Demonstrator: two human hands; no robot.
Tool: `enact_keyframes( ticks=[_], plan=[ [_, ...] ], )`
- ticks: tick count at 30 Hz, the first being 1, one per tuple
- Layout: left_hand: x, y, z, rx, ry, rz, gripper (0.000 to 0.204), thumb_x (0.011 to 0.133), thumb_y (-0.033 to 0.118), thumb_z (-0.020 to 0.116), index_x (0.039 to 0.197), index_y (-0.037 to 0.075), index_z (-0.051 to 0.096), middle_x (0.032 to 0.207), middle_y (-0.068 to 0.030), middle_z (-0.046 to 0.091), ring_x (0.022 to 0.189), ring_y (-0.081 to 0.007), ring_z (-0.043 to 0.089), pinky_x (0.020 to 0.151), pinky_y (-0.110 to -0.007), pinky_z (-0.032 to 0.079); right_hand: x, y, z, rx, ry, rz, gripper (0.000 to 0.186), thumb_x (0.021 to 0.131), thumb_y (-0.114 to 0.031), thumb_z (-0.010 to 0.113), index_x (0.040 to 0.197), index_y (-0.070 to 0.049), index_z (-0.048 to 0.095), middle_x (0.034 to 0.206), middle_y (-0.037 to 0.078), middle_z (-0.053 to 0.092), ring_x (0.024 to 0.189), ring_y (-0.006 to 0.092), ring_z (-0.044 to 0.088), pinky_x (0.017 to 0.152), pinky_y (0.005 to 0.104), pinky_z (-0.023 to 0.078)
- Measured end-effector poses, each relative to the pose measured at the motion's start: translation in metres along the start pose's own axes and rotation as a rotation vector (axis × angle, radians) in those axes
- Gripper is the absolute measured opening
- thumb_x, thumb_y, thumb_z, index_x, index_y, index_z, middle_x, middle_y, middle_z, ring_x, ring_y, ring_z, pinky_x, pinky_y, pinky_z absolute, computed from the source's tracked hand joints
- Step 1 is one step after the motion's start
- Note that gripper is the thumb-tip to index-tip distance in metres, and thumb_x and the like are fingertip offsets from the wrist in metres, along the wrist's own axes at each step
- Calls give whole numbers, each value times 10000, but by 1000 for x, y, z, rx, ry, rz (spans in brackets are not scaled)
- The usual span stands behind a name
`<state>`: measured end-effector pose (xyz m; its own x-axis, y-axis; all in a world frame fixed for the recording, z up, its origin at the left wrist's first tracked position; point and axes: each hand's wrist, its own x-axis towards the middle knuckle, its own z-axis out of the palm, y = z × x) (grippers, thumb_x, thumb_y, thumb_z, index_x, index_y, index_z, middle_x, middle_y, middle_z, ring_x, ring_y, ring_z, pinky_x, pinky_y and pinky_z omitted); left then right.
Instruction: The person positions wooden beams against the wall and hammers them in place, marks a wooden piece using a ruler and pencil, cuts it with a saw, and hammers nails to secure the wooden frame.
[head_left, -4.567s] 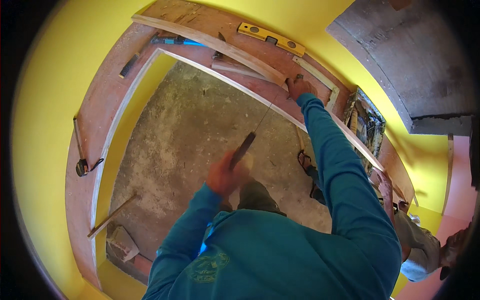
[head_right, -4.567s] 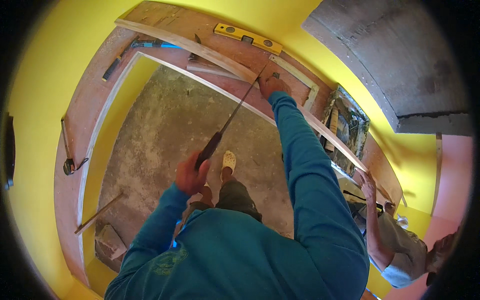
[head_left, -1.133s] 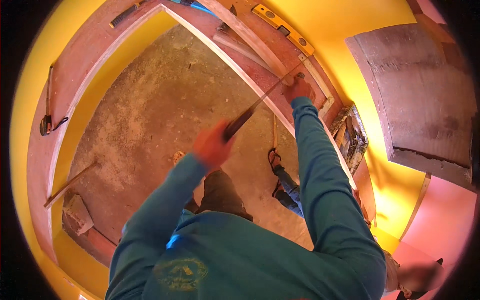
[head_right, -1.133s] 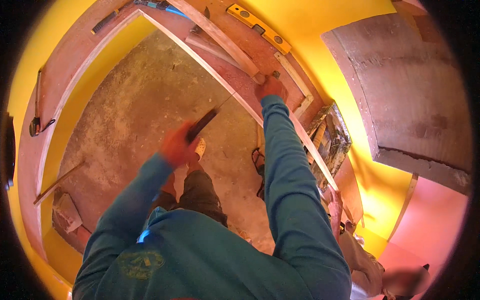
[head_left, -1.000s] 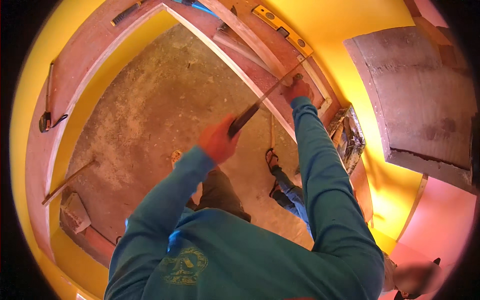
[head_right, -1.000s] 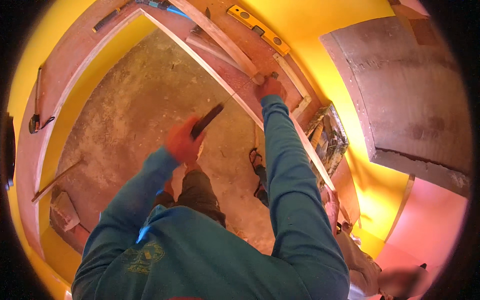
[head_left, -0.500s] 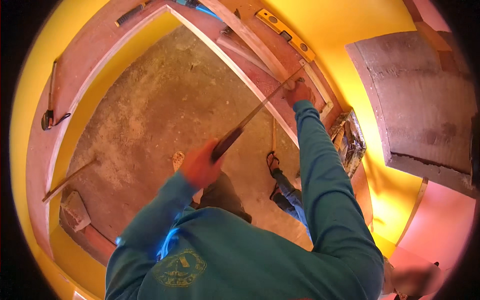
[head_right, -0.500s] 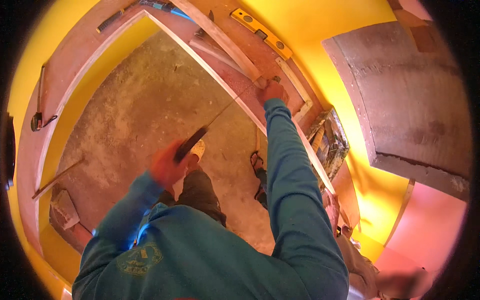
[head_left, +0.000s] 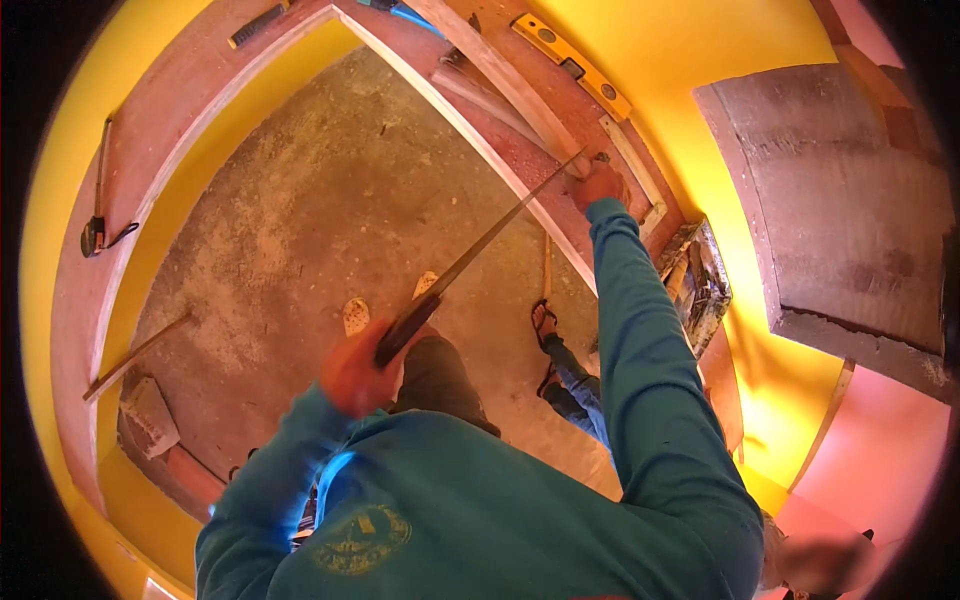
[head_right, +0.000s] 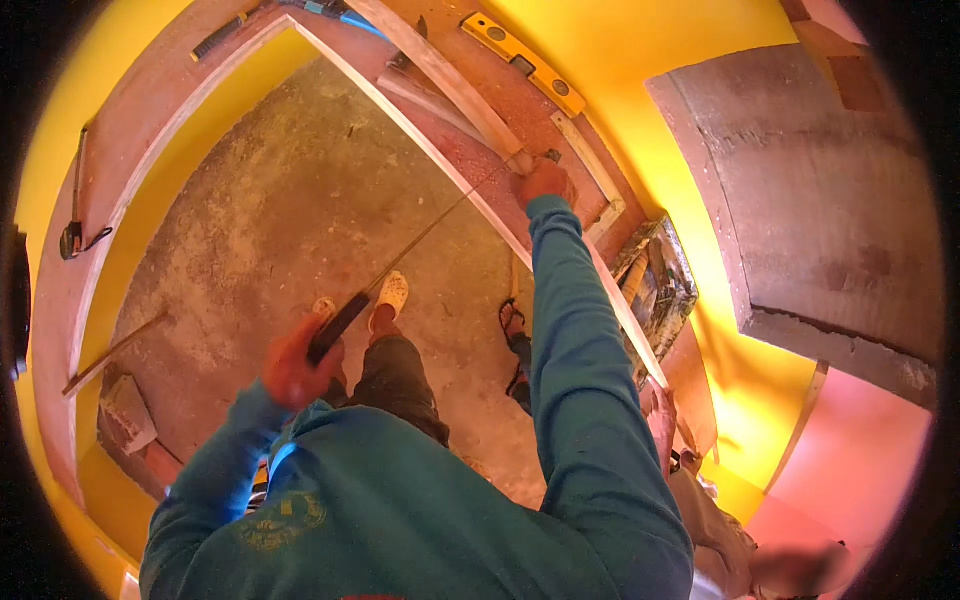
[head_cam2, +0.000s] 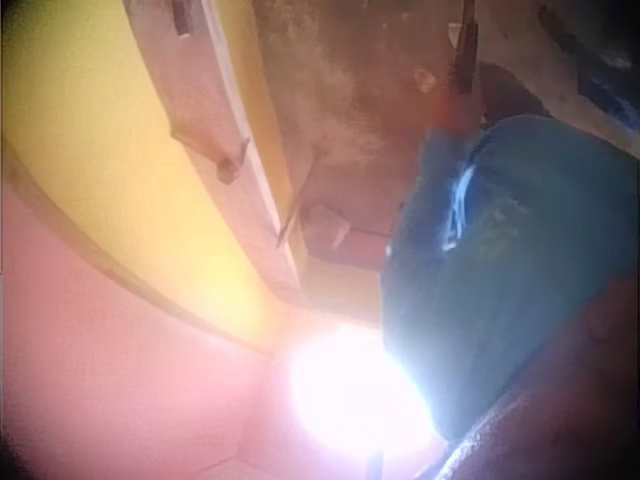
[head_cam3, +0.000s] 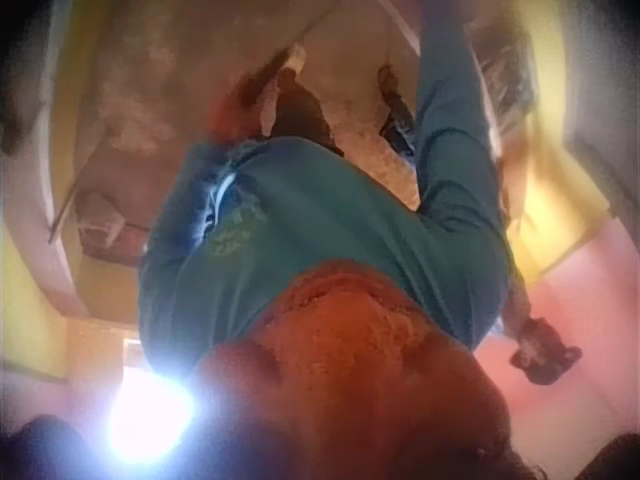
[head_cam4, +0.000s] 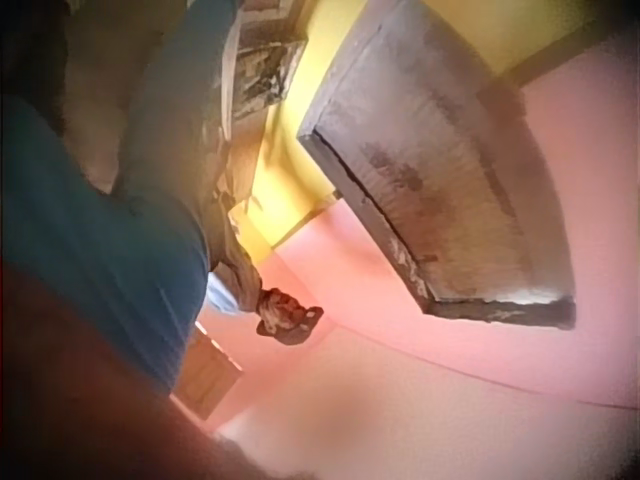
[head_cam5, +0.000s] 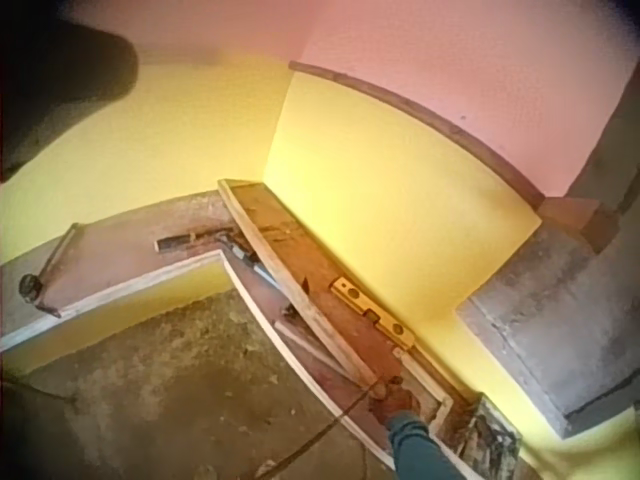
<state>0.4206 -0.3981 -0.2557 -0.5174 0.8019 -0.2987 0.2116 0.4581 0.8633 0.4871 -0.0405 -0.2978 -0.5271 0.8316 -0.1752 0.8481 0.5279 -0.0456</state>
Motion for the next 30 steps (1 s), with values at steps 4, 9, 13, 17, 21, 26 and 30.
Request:
enact_keyframes(
  ticks=[4, 9, 13, 17, 21, 26, 30],
  plan=[
    [23, -6, 14, 9, -4, -89, 221, 714, 210, 528, 887, 83, 472, 683, -183, 535, 639, -356, 528, 532, -405, 417, -7, -16, -10, 3, -4, 44, 377, 597, -334, 584, 874, -81, 548, 799, 180, 570, 785, 339, 537, 700, 412, 424],
    [93, 10, 46, 22, 98, 169, 220, 713, 194, 517, 902, 96, 466, 697, -180, 540, 643, -378, 510, 528, -434, 404, 1, -7, 3, 11, 78, 2, 333, 608, -335, 568, 844, -100, 572, 811, 170, 571, 783, 340, 536, 689, 409, 428],
    [2, 6, 0, -74, 55, 102, 214, 717, 175, 510, 897, 68, 467, 707, -173, 540, 662, -360, 518, 547, -423, 407, -3, -2, -9, -27, -1, -4, 314, 615, -341, 543, 831, -118, 589, 822, 167, 571, 786, 339, 536, 695, 408, 427],
    [32, 4, 12, -35, 13, 29, 237, 710, 183, 517, 913, 68, 475, 697, -176, 535, 663, -336, 533, 538, -386, 416, -1, -7, -7, 38, 15, -1, 318, 608, -351, 551, 800, -101, 594, 817, 177, 568, 781, 346, 533, 701, 411, 422],
    [97, 7, 45, 55, 159, 227, 244, 704, 195, 541, 905, 66, 487, 676, -169, 540, 609, -321, 544, 500, -358, 421, 7, -3, 12, -8, 94, -41, 338, 590, -364, 569, 771, -80, 593, 801, 182, 568, 774, 345, 534, 692, 411, 421],
    [3, -6, 5, -15, -34, 43, 281, 691, 161, 525, 943, 67, 444, 680, -182, 528, 618, -378, 510, 523, -436, 403, 6, 5, -6, -12, 9, -58, 369, 573, -373, 599, 790, -76, 589, 791, 184, 570, 772, 338, 538, 681, 404, 423],
    [29, -11, 18, 5, -9, 28, 279, 685, 148, 527, 942, 65, 456, 689, -172, 537, 625, -366, 520, 535, -435, 410, 7, 0, -3, 54, -20, -45, 399, 571, -379, 608, 787, -44, 583, 805, 199, 563, 778, 336, 536, 687, 402, 422]
  ],
)
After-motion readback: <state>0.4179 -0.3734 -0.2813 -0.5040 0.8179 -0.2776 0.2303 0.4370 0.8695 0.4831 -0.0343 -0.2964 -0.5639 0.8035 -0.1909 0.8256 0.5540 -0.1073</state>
